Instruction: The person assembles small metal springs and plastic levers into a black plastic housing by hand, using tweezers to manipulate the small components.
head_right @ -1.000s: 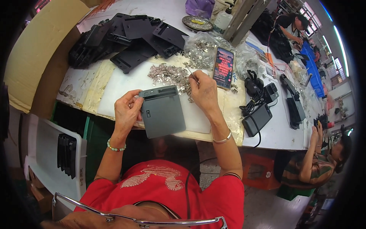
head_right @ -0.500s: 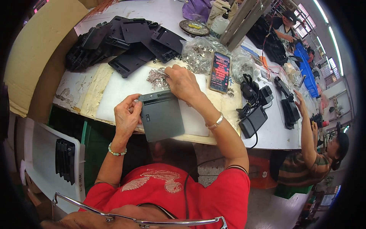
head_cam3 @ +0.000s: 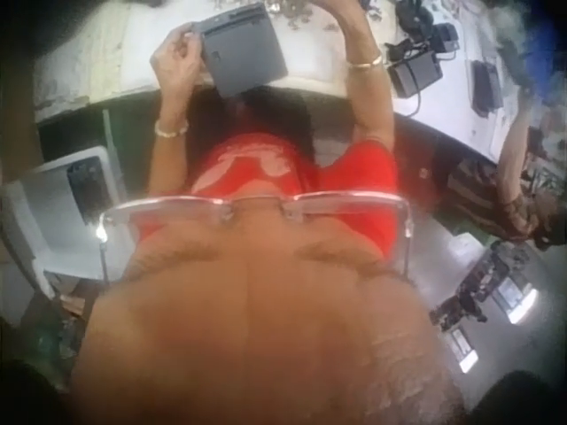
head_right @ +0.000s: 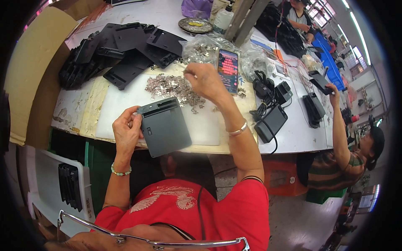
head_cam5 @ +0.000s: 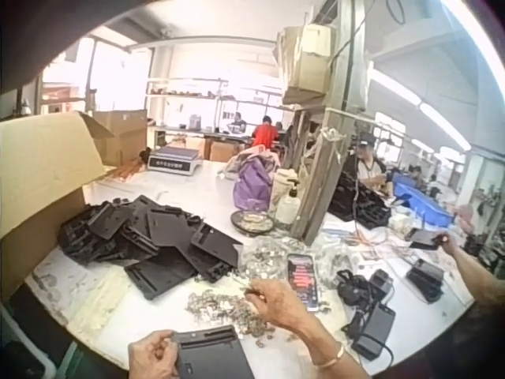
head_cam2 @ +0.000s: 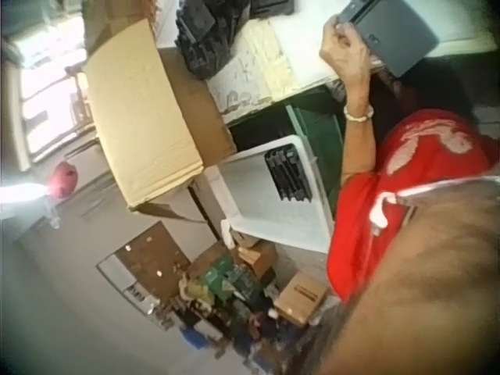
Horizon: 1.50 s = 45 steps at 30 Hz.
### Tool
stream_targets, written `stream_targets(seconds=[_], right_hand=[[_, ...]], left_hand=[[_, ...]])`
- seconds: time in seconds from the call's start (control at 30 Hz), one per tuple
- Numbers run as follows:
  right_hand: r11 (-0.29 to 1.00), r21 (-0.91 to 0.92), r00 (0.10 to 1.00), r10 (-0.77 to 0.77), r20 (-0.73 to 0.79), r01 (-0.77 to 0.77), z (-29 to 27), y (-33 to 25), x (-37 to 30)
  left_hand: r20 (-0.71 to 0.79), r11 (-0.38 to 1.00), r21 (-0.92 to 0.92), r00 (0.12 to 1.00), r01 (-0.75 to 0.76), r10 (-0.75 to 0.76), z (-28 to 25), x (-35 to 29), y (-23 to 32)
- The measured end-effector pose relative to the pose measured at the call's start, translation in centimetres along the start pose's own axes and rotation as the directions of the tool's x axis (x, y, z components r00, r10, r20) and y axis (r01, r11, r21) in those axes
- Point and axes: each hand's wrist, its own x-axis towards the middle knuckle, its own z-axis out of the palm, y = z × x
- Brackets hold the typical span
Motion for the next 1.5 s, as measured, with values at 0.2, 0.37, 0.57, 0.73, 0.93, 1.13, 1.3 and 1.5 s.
stream_targets(seconds=[0.2, 0.37, 0.57, 0.73, 0.93, 1.13, 1.3, 1.5], right_hand=[[0.995, -0.089, 0.984, 0.061, 0.167, -0.046, -1.2, 1.1, -2.8], [0.986, 0.024, 0.976, 0.161, 0.145, -0.166, -1.4, 0.9, -3.1], [0.98, 0.057, 0.956, 0.172, 0.237, -0.19, -3.8, 1.1, -4.1], [0.989, 0.102, 0.953, 0.075, 0.293, -0.109, -3.4, -0.4, -6.5], [0.995, 0.069, 0.979, 0.059, 0.197, -0.073, -1.4, -0.4, -8.5], [0.984, 0.137, 0.967, 0.076, 0.243, -0.111, -1.7, -0.6, -8.9], [0.993, -0.019, 0.976, 0.119, 0.181, -0.117, -1.1, -1.0, -9.8], [0.873, 0.379, 0.942, 0.221, 0.251, -0.306, -0.6, -4.0, -8.3]], left_hand=[[0.022, 1.0, -0.007, 1.0, 0.022, -0.022, 0.1, 0.0, 0.0], [0.03, 1.0, -0.001, 0.999, 0.029, -0.029, 0.3, 0.0, 0.1], [0.017, 0.999, -0.001, 0.999, 0.036, -0.036, 0.2, -0.1, 0.2], [0.013, 0.998, 0.019, 0.998, 0.062, -0.063, 0.5, -0.2, 0.3], [0.022, 0.999, 0.013, 0.999, 0.042, -0.042, 0.5, -0.1, 0.0], [-0.01, 1.0, 0.002, 0.999, 0.031, -0.031, 0.3, -0.2, 0.1], [0.013, 0.999, 0.034, 1.0, -0.005, 0.005, 0.4, -0.1, 0.1], [0.045, 1.0, -0.02, 0.999, 0.007, -0.006, -0.2, -0.2, 0.0]])
